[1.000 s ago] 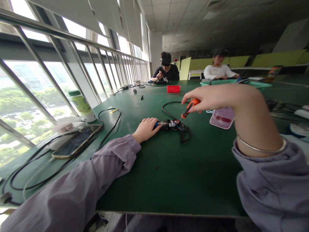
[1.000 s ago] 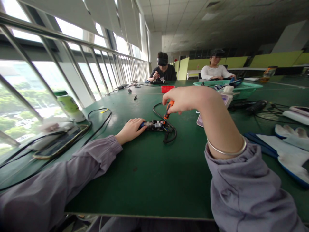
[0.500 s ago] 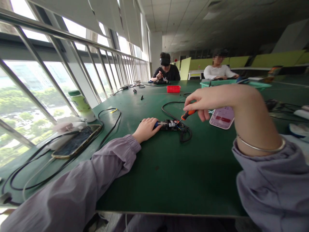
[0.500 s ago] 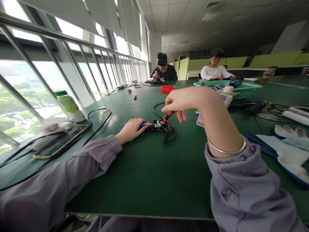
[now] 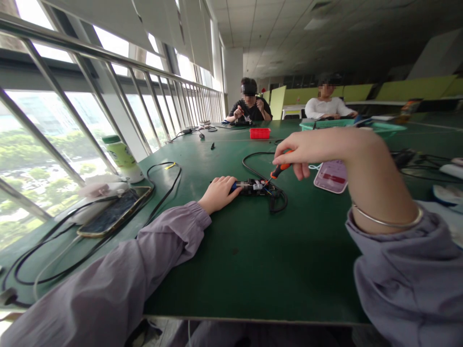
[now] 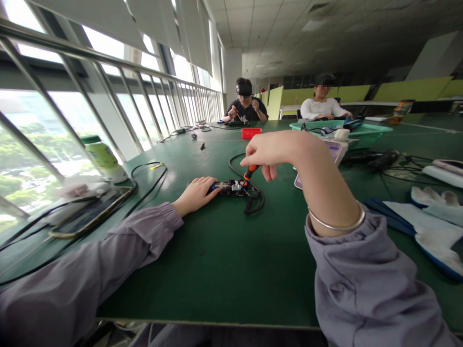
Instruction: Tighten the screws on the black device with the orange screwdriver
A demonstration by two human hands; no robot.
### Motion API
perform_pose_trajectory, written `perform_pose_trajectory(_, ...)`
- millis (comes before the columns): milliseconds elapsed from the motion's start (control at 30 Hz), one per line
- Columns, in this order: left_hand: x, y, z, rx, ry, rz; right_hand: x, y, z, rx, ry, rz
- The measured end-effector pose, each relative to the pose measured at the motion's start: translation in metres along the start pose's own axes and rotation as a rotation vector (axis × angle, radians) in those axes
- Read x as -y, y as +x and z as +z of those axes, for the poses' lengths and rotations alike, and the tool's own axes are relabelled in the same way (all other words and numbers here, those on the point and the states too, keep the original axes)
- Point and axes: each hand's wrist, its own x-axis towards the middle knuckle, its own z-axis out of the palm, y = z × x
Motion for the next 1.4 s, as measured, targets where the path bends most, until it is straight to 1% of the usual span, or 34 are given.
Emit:
perform_pose_trajectory(133, -0.0005, -0.0004, -0.0008, 0.001, -0.006, 0.0, -0.0047, 0.0023, -0.0008, -0.119, -0.145, -0.094)
perform_pose_trajectory(167, -0.0007, -0.0005, -0.001, 0.001, -0.007, -0.002, -0.0056, 0.0026, -0.0006, -0.116, -0.139, -0.085)
perform_pose_trajectory(267, -0.001, -0.0006, -0.001, 0.0, -0.01, -0.01, -0.006, 0.0026, 0.0008, -0.022, -0.031, -0.014)
perform_pose_trajectory(333, -0.0008, -0.0004, -0.0005, -0.001, -0.011, -0.009, -0.0051, 0.0023, 0.0014, 0.018, 0.009, 0.001)
perform_pose_trajectory(400, -0.0003, -0.0002, 0.0002, -0.003, -0.01, -0.003, -0.0043, 0.0023, 0.001, -0.024, -0.026, -0.04)
perform_pose_trajectory(500, 0.0002, 0.0, 0.0006, 0.0, -0.003, 0.0, -0.0041, 0.0023, -0.0008, -0.107, -0.138, -0.097)
perform_pose_trajectory(567, 0.0001, -0.0001, 0.0002, 0.004, -0.001, -0.002, -0.0042, 0.0021, -0.0013, -0.086, -0.122, -0.074)
perform_pose_trajectory(667, -0.0009, -0.0003, -0.0011, 0.011, -0.006, -0.007, -0.0032, 0.0015, -0.0002, 0.018, -0.002, 0.008)
perform_pose_trajectory(733, -0.0016, -0.0005, -0.0019, 0.011, -0.012, -0.009, -0.0018, 0.0009, 0.0006, 0.048, 0.033, 0.026)
perform_pose_trajectory(800, -0.0019, -0.0005, -0.0021, 0.008, -0.013, -0.009, -0.0001, 0.0002, 0.0006, 0.01, 0.032, 0.01)
perform_pose_trajectory(867, -0.0016, -0.0004, -0.0019, 0.006, -0.012, -0.008, 0.0011, -0.0009, -0.0005, -0.047, -0.006, -0.011)
perform_pose_trajectory(933, -0.0012, -0.0003, -0.0016, 0.007, -0.013, -0.008, 0.0015, -0.0021, -0.0021, -0.077, -0.05, -0.007)
perform_pose_trajectory(1000, -0.0009, -0.0003, -0.0014, 0.008, -0.013, -0.008, 0.001, -0.0034, -0.0033, -0.061, -0.055, 0.014)
perform_pose_trajectory(1167, -0.0006, -0.0006, -0.0007, 0.002, -0.004, 0.002, 0.001, -0.006, -0.0033, 0.048, 0.011, 0.078)
perform_pose_trajectory(1300, 0.0002, -0.0003, 0.0013, -0.002, 0.004, 0.004, 0.0017, -0.0063, -0.0013, 0.042, 0.003, 0.083)
perform_pose_trajectory(1400, 0.0002, 0.0, 0.0017, -0.007, 0.003, 0.005, -0.0018, -0.0046, -0.0008, 0.006, -0.008, 0.06)
